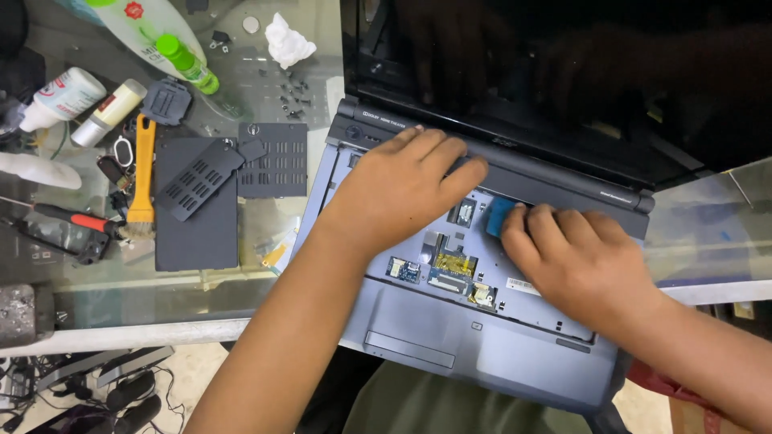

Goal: The person uses a blue plastic card to pry open the casing of a disassembled laptop. They then use a yellow screwdriver to remove screws from the laptop's internal frame.

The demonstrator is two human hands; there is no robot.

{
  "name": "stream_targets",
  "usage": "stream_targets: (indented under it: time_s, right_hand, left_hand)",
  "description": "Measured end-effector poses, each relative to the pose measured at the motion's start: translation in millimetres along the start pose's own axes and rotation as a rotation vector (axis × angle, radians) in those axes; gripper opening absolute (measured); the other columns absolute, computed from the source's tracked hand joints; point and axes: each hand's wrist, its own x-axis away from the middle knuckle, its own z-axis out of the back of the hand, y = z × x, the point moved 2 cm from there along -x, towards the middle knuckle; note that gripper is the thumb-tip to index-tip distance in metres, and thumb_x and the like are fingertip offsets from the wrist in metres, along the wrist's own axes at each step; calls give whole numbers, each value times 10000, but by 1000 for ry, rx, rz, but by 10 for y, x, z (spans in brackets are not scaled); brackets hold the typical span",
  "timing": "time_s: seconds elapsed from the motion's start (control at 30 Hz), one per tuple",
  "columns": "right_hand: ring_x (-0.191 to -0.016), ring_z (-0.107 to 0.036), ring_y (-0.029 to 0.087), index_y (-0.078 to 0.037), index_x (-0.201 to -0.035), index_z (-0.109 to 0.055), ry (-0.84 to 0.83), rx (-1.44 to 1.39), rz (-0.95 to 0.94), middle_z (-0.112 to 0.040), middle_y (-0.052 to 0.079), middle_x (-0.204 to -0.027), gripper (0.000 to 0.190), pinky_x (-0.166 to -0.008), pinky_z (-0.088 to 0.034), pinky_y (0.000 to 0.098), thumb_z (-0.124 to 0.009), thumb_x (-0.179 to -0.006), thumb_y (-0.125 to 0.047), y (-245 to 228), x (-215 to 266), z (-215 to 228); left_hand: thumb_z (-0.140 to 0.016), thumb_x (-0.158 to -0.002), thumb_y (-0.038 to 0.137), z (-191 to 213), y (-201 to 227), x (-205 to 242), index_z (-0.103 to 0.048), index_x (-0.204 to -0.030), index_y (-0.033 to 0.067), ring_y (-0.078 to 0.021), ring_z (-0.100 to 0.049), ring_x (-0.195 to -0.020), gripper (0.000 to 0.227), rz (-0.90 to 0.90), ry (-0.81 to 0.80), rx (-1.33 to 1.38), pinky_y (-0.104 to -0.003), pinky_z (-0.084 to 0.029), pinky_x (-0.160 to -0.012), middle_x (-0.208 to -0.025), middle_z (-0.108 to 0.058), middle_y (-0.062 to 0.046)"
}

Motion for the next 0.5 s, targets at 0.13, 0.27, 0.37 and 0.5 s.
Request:
stream_targets:
  time_s: [0.13,0.27,0.37,0.5]
  right_hand:
    - [-645,-534,143,-158,-1100,-687,-27,16,-24,-627,38,-980,188,-592,-447,260,-552,-989,-91,25,140,102]
    - [-669,-568,152,-165,-1124,-731,-35,-5,-100,-653,20,-976,194,-581,-438,266,-585,-1019,-94,61,360,120]
    - [-734,-635,169,-139,-1136,-758,-3,-34,-133,-675,43,-996,204,-612,-477,282,-609,-1014,-69,80,481,117]
    - [-804,-687,158,-122,-1144,-780,42,-65,-165,-681,25,-999,182,-609,-473,272,-634,-1038,-94,72,464,147]
  left_hand:
    - [-741,-767,-62,14,-7,-4,-607,-1026,194,-204,-640,-849,389,-24,18,9,-374,-623,-870,-937,-634,-13]
    - [-722,-796,-47,22,8,-24,-597,-994,218,-170,-616,-791,354,-70,65,-34,-342,-637,-813,-884,-601,13]
    - [-726,-785,-45,19,-10,-18,-605,-1009,225,-161,-620,-787,370,-93,78,-65,-319,-630,-754,-910,-622,12]
    - [-762,-760,-47,3,-15,-3,-636,-1074,214,-171,-680,-840,427,-113,47,-75,-310,-622,-702,-996,-694,-18]
